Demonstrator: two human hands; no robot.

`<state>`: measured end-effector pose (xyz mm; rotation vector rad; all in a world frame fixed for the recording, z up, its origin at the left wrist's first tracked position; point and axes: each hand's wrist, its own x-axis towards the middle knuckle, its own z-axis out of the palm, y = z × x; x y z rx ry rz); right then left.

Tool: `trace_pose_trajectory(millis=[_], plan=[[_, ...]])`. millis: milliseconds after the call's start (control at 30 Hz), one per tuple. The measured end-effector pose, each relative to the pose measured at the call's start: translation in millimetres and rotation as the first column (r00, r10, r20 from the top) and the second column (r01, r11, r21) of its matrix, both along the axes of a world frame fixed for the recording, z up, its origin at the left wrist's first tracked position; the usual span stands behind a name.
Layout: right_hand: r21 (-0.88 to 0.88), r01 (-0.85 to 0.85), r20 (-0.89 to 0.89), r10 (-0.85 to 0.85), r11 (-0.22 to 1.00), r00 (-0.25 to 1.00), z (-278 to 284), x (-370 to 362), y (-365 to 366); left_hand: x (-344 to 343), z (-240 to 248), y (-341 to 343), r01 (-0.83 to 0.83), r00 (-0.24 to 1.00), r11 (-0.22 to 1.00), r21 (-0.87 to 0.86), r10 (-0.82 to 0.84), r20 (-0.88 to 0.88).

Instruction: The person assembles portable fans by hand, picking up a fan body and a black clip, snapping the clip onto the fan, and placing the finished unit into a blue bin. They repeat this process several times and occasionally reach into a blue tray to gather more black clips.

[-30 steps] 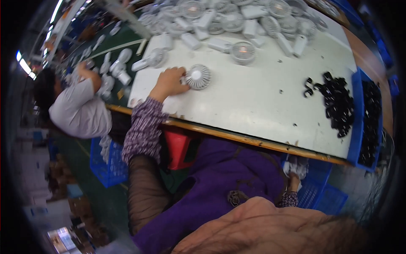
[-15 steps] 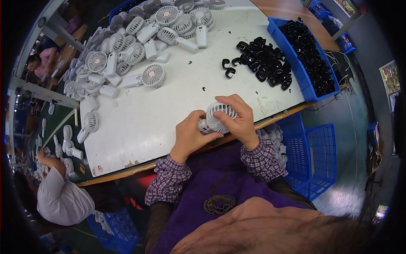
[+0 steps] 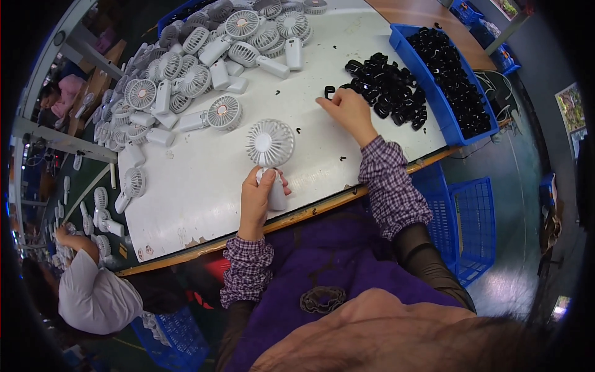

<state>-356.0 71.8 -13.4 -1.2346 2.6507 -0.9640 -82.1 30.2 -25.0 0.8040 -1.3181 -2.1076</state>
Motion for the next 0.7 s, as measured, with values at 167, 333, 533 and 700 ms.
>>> trace_pose_trajectory(millis=[167, 333, 533, 700], plan=[[0.204, 0.061, -0.045, -0.053, 0.977, 0.998, -8.6, -16.2, 6.3, 7.7, 1.3, -3.3, -0.031, 0.988, 0.999, 0.006, 0.032, -0.152], [0.151, 0.031, -0.009, -0.030, 0.988, 1.000, -14.0, -17.6, 45.2, 12.6, -6.0, -9.9, -0.043, 0.986, 0.999, 0.016, 0.045, -0.161], [-0.326, 0.058, 0.714, 0.206, 0.943, 0.669, 3.4, 15.4, 81.3, -2.9, -8.8, -1.5, -0.064, 0.994, 0.997, -0.042, 0.060, -0.086], [-0.614, 0.429, 0.675, 0.722, 0.662, -0.148, 0.1, 123.7, 83.0, -26.2, -8.5, 17.3, -0.034, 0.994, 0.942, -0.335, -0.001, -0.105]])
